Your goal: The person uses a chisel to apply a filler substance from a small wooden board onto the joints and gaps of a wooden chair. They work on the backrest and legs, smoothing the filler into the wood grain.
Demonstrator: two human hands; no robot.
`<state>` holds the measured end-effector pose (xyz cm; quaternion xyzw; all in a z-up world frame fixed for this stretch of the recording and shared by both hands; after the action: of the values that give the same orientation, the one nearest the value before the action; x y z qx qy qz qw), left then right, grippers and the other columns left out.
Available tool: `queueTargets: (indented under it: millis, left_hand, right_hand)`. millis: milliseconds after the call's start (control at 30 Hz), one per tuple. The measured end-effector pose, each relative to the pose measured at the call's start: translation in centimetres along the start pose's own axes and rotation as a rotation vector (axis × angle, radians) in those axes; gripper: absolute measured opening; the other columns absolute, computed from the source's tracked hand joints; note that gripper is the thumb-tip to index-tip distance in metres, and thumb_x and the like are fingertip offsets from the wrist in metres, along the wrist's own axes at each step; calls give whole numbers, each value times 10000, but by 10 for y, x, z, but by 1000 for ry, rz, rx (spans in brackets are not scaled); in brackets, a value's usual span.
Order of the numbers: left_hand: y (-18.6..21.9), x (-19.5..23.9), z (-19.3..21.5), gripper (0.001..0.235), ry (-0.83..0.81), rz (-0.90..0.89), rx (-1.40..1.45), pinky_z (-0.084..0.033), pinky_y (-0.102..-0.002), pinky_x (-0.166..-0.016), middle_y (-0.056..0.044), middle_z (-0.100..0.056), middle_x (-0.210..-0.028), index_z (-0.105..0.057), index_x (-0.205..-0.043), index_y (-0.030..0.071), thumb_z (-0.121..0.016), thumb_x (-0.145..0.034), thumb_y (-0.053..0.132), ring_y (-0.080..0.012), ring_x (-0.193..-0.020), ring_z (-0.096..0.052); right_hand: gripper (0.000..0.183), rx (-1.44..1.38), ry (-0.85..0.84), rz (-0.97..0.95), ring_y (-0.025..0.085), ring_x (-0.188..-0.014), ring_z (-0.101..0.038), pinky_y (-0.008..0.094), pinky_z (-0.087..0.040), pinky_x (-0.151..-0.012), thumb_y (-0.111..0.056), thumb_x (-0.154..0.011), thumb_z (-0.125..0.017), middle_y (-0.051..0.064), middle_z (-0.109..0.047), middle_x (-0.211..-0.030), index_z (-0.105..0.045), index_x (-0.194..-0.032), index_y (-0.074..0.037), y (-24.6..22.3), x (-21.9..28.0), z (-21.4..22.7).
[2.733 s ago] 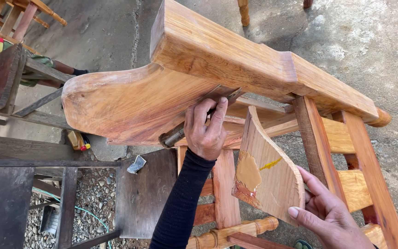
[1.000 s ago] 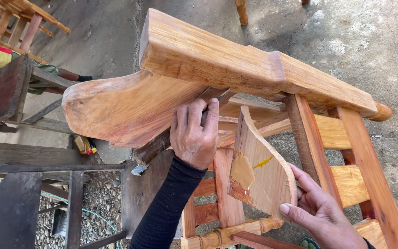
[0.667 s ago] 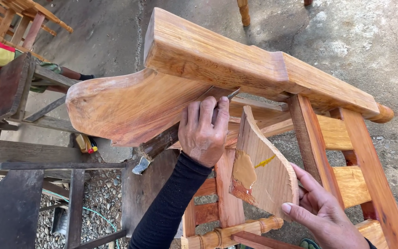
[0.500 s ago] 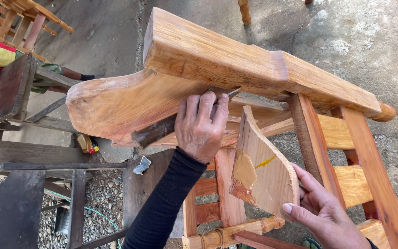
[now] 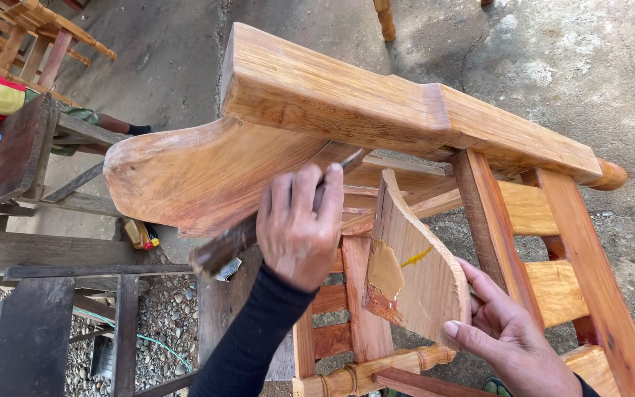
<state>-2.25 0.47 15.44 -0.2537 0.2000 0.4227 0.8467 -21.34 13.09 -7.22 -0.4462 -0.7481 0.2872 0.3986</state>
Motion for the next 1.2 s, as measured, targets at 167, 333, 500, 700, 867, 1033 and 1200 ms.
queueTargets:
  millis: [167,333,500,700,867,1033,1200]
  left_hand:
    - [16,23,22,432,-165,36,148,-506,-429,-872,-126,-625,-1114,-654,-1262,-26,-639,-836,37,-295,-972,-608]
    - [36,50,32,378,-402,18,262,-468,-421,-805,-101,-609,-1005,-661,-1211,-33,-642,-854,92,-274,-915,-593]
    - [51,69,37,371,-550,-49,249,-450,-434,-771,-140,-615,-935,-675,-1046,-70,-630,-723,107,-287,-864,-586]
    - [70,78,30,188,-626,-58,263,-442,-447,-723,-152,-594,-841,-692,-947,-67,-651,-864,96,-300,-812,-579]
    - [73,77,26,251,-641,-75,286,-443,-439,-706,-172,-600,-836,-696,-955,-122,-655,-793,64,-298,-795,-585]
    - [77,76,23,270,-657,-60,310,-441,-444,-709,-185,-600,-833,-699,-951,-140,-662,-773,59,-308,-795,-588]
    - [82,74,21,253,-690,-86,287,-431,-446,-705,-175,-581,-809,-700,-888,-134,-665,-747,73,-317,-794,-584]
  right_hand:
    - [920,40,43,-9,186,-1203,-629,382,-513,-987,-79,-840,-746,129,-660,-1344,-299,-1645,-76,-12,1,-6]
    - [893,84,117,-81,160,-1153,-646,351,-527,-975,-78,-783,-728,101,-687,-1277,-346,-1589,-103,-27,1,-16]
    - [876,56,-75,126,193,-1262,-608,370,-515,-978,-87,-930,-722,132,-597,-1461,-260,-1673,-45,-31,3,-20]
    - [875,74,-65,147,193,-1237,-608,361,-515,-975,-66,-945,-710,150,-588,-1461,-253,-1689,-33,-24,4,-14]
    - [889,103,68,-6,159,-1190,-626,343,-523,-950,-62,-833,-688,115,-631,-1389,-289,-1627,-84,-37,3,-24]
    - [876,57,-80,143,207,-1278,-605,369,-512,-995,-51,-952,-697,178,-609,-1458,-227,-1690,-32,-26,4,-16]
    - [899,74,-71,122,198,-1244,-616,365,-519,-987,-49,-954,-706,179,-633,-1424,-234,-1719,-54,-19,5,-11]
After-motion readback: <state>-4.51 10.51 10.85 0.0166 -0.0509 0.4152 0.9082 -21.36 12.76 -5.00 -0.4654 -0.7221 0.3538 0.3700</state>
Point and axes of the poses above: each hand's wrist, its own x-axis away from the middle knuckle, its own z-axis out of the back of the hand, y = z × x, the point moved 6 cm from there along -x, towards the middle knuckle
